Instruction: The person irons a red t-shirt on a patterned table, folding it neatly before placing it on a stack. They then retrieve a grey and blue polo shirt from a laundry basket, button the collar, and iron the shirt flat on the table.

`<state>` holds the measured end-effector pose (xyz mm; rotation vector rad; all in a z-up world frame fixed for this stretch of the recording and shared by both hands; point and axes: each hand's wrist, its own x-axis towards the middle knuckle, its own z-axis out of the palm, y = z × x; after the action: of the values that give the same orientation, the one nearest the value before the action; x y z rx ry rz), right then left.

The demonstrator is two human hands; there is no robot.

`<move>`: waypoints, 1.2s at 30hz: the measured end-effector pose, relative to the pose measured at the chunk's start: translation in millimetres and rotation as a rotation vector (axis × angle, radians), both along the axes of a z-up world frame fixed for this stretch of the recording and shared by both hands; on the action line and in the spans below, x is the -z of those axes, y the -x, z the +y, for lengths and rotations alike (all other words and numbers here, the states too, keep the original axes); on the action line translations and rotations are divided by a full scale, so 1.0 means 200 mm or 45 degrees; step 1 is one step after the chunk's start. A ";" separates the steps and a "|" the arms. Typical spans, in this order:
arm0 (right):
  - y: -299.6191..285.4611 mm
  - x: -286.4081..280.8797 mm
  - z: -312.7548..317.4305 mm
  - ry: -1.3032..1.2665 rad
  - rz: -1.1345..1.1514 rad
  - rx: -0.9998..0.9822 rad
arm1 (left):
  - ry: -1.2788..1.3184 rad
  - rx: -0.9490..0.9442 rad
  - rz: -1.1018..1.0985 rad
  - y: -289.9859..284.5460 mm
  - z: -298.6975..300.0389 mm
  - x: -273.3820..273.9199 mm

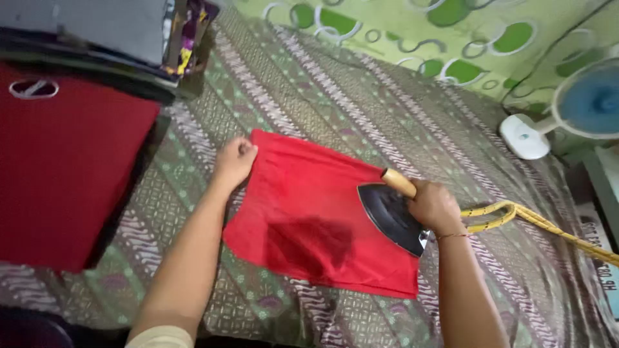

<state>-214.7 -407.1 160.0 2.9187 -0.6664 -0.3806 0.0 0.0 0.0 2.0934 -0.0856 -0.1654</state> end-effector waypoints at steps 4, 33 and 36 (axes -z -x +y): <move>-0.11 -0.07 0.21 -0.067 -0.064 -0.075 | 0.182 -0.088 -0.002 0.03 0.00 -0.01; -0.50 0.29 0.22 -0.101 -0.468 -0.284 | -0.285 0.080 -0.056 0.62 0.15 -0.25; -0.34 0.18 -0.04 -0.148 -0.334 -0.137 | -0.223 0.018 -0.083 0.62 0.16 -0.19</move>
<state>-147.2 -415.3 123.1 3.1309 -0.5297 -0.0245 -124.2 32.4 38.5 2.2740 -0.1290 -0.1166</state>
